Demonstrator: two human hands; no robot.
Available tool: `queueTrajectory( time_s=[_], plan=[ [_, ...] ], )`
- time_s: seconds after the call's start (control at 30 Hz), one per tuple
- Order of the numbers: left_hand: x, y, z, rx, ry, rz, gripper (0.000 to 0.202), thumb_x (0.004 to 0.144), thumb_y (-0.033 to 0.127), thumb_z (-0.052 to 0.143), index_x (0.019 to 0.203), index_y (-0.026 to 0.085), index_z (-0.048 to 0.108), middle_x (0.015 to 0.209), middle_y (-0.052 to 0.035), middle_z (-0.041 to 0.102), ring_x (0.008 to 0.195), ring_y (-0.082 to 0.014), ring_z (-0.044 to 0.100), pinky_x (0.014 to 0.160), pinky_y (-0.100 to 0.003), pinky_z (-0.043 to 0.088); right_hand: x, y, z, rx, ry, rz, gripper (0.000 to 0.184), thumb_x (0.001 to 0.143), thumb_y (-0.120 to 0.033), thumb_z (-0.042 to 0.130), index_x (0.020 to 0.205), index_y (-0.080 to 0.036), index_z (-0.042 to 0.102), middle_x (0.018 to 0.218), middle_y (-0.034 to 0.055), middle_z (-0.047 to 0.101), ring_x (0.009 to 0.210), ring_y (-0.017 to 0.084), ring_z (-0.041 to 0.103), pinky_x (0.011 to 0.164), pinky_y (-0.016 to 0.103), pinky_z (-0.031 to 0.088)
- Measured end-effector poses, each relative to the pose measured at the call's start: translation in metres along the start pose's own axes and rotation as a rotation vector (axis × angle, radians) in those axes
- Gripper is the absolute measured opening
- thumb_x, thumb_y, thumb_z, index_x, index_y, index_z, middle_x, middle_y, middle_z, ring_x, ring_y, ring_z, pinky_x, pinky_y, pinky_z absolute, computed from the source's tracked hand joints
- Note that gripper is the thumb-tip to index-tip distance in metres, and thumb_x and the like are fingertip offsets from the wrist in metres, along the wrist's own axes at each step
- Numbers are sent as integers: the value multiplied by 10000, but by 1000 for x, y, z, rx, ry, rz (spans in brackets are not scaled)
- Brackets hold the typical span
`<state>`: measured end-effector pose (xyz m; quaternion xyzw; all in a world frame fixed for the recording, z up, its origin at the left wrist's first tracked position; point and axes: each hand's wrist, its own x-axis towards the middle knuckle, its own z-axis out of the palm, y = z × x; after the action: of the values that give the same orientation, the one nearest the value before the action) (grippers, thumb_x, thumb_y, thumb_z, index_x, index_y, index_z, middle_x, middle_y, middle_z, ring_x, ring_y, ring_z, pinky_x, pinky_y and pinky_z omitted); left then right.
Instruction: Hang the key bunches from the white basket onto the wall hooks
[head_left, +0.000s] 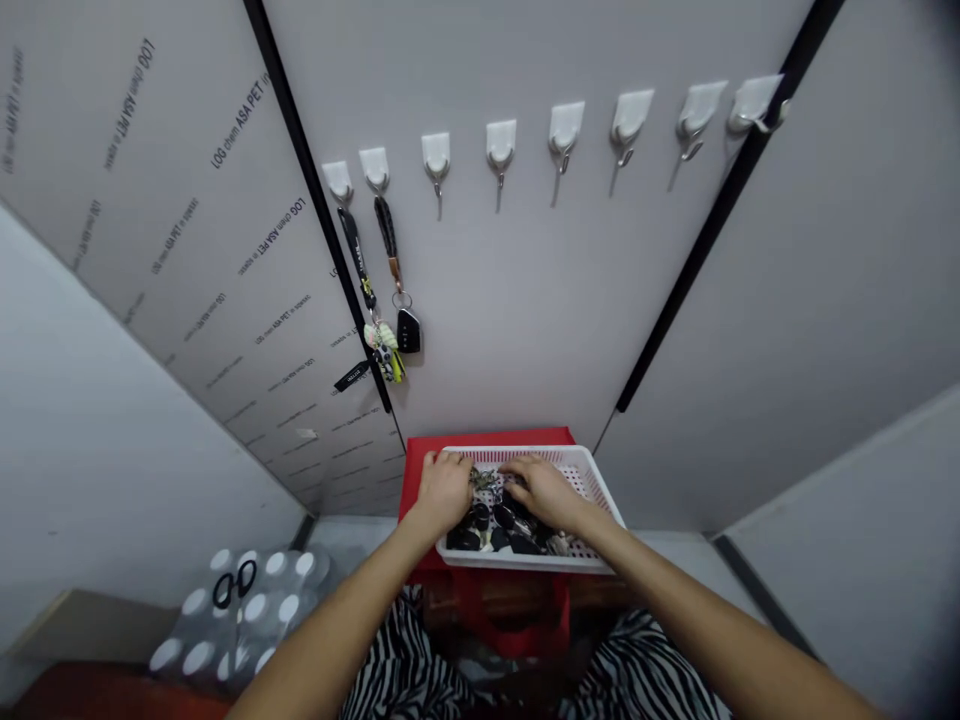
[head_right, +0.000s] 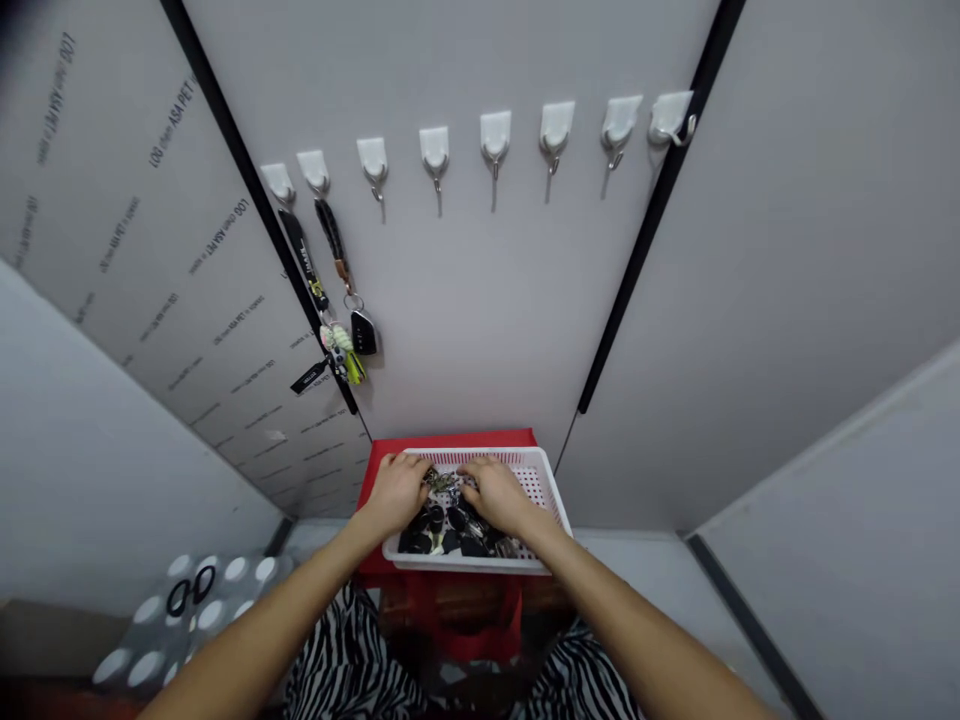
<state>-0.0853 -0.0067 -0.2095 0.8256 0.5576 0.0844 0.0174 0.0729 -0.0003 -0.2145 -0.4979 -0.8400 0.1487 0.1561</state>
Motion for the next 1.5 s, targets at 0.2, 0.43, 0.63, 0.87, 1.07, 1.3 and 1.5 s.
queueTrajectory(
  time_s=[0.2,0.43,0.63,0.87,1.07,1.3,1.5],
  plan=[
    [5,-6,-1,-274,-36,-42,284,598,147,423,864,181,516,903,-46,548,865,-170,450,745,-293,328,18,-14,15,-82,-49,5,395,592,-247,483,979,-171,475,940,79,532,866,192,452,750,282,319],
    [4,-18,0,-767,43,-218,212,627,150,378,747,129,551,726,-32,580,662,-100,503,630,-199,377,14,-17,14,-217,-75,21,235,609,-253,458,819,-193,544,831,71,551,802,193,466,681,283,324],
    [-8,-18,-10,-845,46,-193,188,597,151,402,701,142,558,631,-2,551,595,-95,474,574,-193,354,13,-15,6,-70,-33,41,218,685,-253,350,741,-183,549,749,50,583,712,157,503,612,241,326],
    [-1,-8,-31,-1252,82,-269,119,579,137,424,665,124,505,498,36,456,484,-59,413,500,-171,327,12,-11,-19,204,47,22,233,688,-286,354,730,-160,546,657,16,569,593,107,480,535,196,317],
    [6,-2,-53,-1377,39,-225,122,571,134,456,689,123,484,480,45,464,461,-48,411,497,-172,318,5,-12,-29,328,-102,20,215,654,-241,384,695,-132,565,580,6,552,527,98,462,495,197,327],
    [14,7,-67,-1333,-78,-92,192,548,98,470,739,117,475,485,56,448,446,-36,394,479,-167,305,16,-35,-39,675,4,-101,233,662,-287,414,767,-138,557,761,28,576,722,133,493,663,247,367],
    [26,2,-92,-1330,42,-39,177,557,98,466,734,111,471,485,50,450,451,-39,401,486,-175,321,32,-43,-53,846,100,-19,213,648,-324,428,611,-127,501,502,-32,481,466,63,417,469,188,338]
  ],
)
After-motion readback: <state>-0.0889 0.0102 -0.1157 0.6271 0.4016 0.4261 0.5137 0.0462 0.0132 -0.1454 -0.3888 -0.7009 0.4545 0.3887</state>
